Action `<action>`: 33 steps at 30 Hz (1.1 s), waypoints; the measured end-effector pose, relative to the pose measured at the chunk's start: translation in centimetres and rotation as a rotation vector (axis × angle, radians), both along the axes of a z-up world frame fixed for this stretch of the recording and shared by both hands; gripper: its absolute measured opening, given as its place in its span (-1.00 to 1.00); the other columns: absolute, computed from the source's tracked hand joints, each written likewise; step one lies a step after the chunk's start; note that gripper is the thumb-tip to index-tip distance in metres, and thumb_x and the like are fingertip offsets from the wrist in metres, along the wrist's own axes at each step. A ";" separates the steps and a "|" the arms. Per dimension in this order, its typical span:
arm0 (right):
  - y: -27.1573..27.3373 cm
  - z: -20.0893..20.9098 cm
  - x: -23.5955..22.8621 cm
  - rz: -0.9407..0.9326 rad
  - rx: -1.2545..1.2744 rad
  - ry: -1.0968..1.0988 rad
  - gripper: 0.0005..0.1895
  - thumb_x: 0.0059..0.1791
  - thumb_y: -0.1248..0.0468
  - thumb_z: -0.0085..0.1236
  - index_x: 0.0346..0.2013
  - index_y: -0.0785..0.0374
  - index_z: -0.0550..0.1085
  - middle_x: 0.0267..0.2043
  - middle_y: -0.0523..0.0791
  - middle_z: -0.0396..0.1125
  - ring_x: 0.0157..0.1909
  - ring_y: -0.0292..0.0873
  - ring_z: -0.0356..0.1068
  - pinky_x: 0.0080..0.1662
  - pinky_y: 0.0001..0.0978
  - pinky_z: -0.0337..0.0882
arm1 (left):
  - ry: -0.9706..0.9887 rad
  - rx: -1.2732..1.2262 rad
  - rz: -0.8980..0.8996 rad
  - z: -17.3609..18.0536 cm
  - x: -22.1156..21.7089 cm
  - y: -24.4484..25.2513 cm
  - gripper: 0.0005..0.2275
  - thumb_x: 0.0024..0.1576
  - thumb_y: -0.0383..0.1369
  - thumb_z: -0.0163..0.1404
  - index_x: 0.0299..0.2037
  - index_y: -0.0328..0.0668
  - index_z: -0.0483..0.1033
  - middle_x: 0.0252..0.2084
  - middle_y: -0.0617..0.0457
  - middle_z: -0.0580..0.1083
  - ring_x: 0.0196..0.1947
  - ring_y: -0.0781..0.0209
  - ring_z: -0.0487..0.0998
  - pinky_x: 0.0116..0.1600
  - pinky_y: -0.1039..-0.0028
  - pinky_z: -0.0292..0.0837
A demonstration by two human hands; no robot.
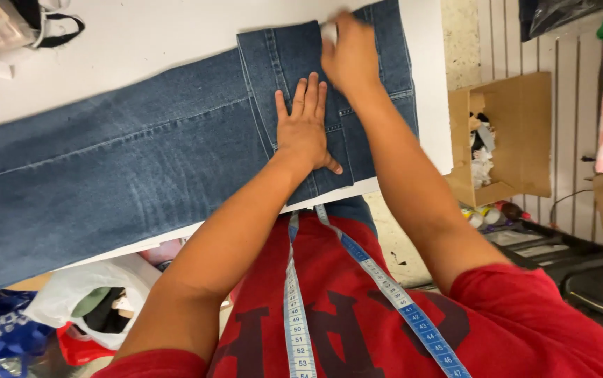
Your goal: Measuring denim jeans with a flexible tape measure and marking lines with tailor's chalk on a workbench.
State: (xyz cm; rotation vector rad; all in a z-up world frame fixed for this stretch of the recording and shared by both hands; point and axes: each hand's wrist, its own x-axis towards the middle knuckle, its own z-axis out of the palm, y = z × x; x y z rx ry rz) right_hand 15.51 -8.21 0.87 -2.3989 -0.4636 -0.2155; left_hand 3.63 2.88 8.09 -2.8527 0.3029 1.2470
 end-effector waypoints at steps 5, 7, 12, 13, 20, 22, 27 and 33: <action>-5.2 4.9 -18.7 -0.070 -0.244 0.372 -0.75 -0.05 0.35 0.17 -0.09 0.32 0.57 -0.36 0.12 0.49 -0.21 0.27 0.53 -0.13 0.07 0.47 | -0.087 -0.216 0.096 -1.1 -0.7 0.6 0.44 -0.34 0.25 0.39 0.56 -0.31 -0.43 0.60 -0.17 -0.51 0.58 -0.14 -0.55 0.48 -0.31 -0.74; -7.3 4.3 -23.4 -0.070 -0.285 0.423 -0.75 -0.07 0.35 0.19 -0.10 0.30 0.58 -0.41 0.13 0.47 -0.26 0.26 0.53 -0.18 0.04 0.48 | -0.089 -0.217 0.079 -1.0 -0.9 0.7 0.45 -0.36 0.25 0.39 0.56 -0.31 -0.43 0.60 -0.17 -0.50 0.58 -0.13 -0.54 0.47 -0.31 -0.74; -11.7 2.1 -22.7 -0.433 0.436 0.817 -0.69 -0.05 0.54 0.05 -0.03 0.34 0.54 -0.26 0.05 0.42 -0.22 0.03 0.51 -0.21 -0.16 0.58 | -0.089 -0.197 0.082 -0.8 -0.8 0.3 0.43 -0.33 0.23 0.39 0.56 -0.32 -0.42 0.60 -0.19 -0.50 0.58 -0.15 -0.54 0.46 -0.33 -0.74; -12.1 1.7 -20.4 -0.444 0.444 0.806 -0.69 -0.05 0.54 0.05 -0.03 0.34 0.54 -0.26 0.05 0.42 -0.22 0.03 0.51 -0.21 -0.16 0.58 | -0.096 -0.197 0.067 -0.7 -0.9 0.4 0.43 -0.33 0.23 0.39 0.56 -0.32 -0.42 0.60 -0.19 -0.50 0.58 -0.15 -0.54 0.46 -0.33 -0.74; -11.7 3.1 -8.6 -0.651 0.042 0.536 -0.32 -0.26 -0.09 0.61 -0.16 0.34 0.51 -0.37 0.08 0.41 -0.28 0.12 0.47 -0.31 -0.07 0.49 | -0.102 -0.172 0.060 -0.9 -1.1 0.1 0.45 -0.37 0.26 0.40 0.55 -0.32 -0.42 0.60 -0.18 -0.50 0.58 -0.13 -0.55 0.46 -0.33 -0.76; -10.5 4.9 -6.8 -0.508 -0.265 0.494 -0.11 -0.30 -0.07 0.65 0.08 0.44 0.47 -0.13 0.17 0.44 0.04 0.28 0.47 0.04 0.15 0.49 | -0.108 -0.160 0.062 -0.7 -0.9 0.5 0.45 -0.37 0.27 0.39 0.55 -0.31 -0.42 0.60 -0.17 -0.49 0.58 -0.12 -0.55 0.46 -0.32 -0.76; -6.7 13.6 -6.5 -0.134 -0.471 0.755 -0.40 -0.11 -0.06 0.30 -0.12 0.49 0.58 -0.14 0.35 0.45 0.06 0.40 0.44 0.03 0.19 0.44 | -0.107 -0.235 0.086 0.0 -1.5 1.4 0.39 -0.28 0.28 0.34 0.56 -0.24 -0.42 0.62 -0.09 -0.48 0.59 -0.05 -0.55 0.48 -0.18 -0.87; -9.5 7.2 -5.4 0.535 -0.240 0.366 -0.51 -0.02 0.31 0.24 0.23 0.05 0.50 0.31 -0.12 0.39 0.21 0.20 0.39 0.15 0.20 0.39 | -0.183 -0.105 -0.111 0.8 -2.1 2.8 -0.24 0.17 0.01 0.00 0.55 0.11 -0.08 0.62 0.06 -0.14 0.60 -0.05 -0.34 0.45 -0.30 -0.84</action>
